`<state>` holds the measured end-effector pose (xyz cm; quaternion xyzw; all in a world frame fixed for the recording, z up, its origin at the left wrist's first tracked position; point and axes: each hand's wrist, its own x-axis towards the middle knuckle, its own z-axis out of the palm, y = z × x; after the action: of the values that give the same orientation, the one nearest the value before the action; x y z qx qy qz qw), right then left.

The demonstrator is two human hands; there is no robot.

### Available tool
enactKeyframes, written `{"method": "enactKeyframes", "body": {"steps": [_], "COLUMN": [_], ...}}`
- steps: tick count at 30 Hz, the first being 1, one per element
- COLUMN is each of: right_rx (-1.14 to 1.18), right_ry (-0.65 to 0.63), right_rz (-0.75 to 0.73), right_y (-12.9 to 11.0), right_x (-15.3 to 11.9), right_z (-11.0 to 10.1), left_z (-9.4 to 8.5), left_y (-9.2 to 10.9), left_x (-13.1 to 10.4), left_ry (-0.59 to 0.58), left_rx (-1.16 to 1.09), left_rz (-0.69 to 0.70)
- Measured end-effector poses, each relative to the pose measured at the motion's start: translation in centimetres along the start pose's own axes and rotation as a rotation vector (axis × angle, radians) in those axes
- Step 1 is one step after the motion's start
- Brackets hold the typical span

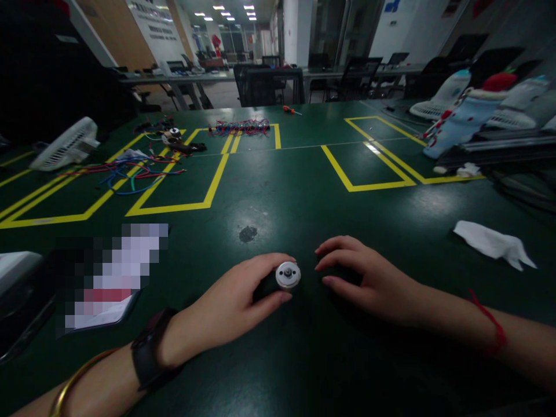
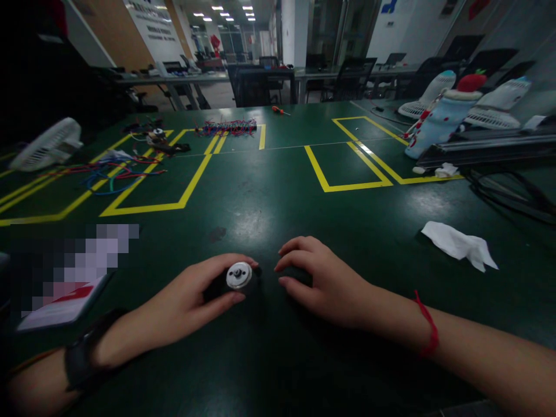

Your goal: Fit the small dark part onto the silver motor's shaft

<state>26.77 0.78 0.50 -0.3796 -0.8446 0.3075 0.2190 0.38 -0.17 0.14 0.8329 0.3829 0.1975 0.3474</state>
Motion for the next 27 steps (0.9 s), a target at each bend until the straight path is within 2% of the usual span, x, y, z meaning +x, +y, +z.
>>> {"method": "enactKeyframes", "body": {"steps": [3,6,11,15,21,23,27], "right_rx": [-0.121,-0.275,-0.304,-0.263,-0.105,-0.1,-0.194], "right_ry": [-0.004,0.114,0.118,0.155,0.233,0.198,0.007], "right_rz": [-0.03,-0.138,-0.208,-0.222,-0.182,-0.13,-0.059], "right_y": [-1.4,-3.1,-4.6,-4.5,-3.7,-2.8,-0.6], "right_x": [0.8,2.0,3.5,3.9,3.4,2.8,1.2], "right_z": [-0.1,-0.4,-0.2,0.2,-1.0,-1.2,-0.5], "left_z": [0.1,0.1,0.1,0.1,0.0,0.0,0.0], "left_y": [-0.1,-0.3,-0.2,-0.1,-0.1,0.0,0.2], "left_x": [0.0,-0.1,-0.1,-0.1,0.1,0.1,0.1], "left_ry": [0.014,0.026,0.025,0.011,0.007,-0.007,-0.022], "left_rx": [0.016,0.032,0.016,0.009,0.01,0.003,-0.02], "left_rz": [0.01,0.016,0.014,0.015,0.005,-0.001,-0.019]}}
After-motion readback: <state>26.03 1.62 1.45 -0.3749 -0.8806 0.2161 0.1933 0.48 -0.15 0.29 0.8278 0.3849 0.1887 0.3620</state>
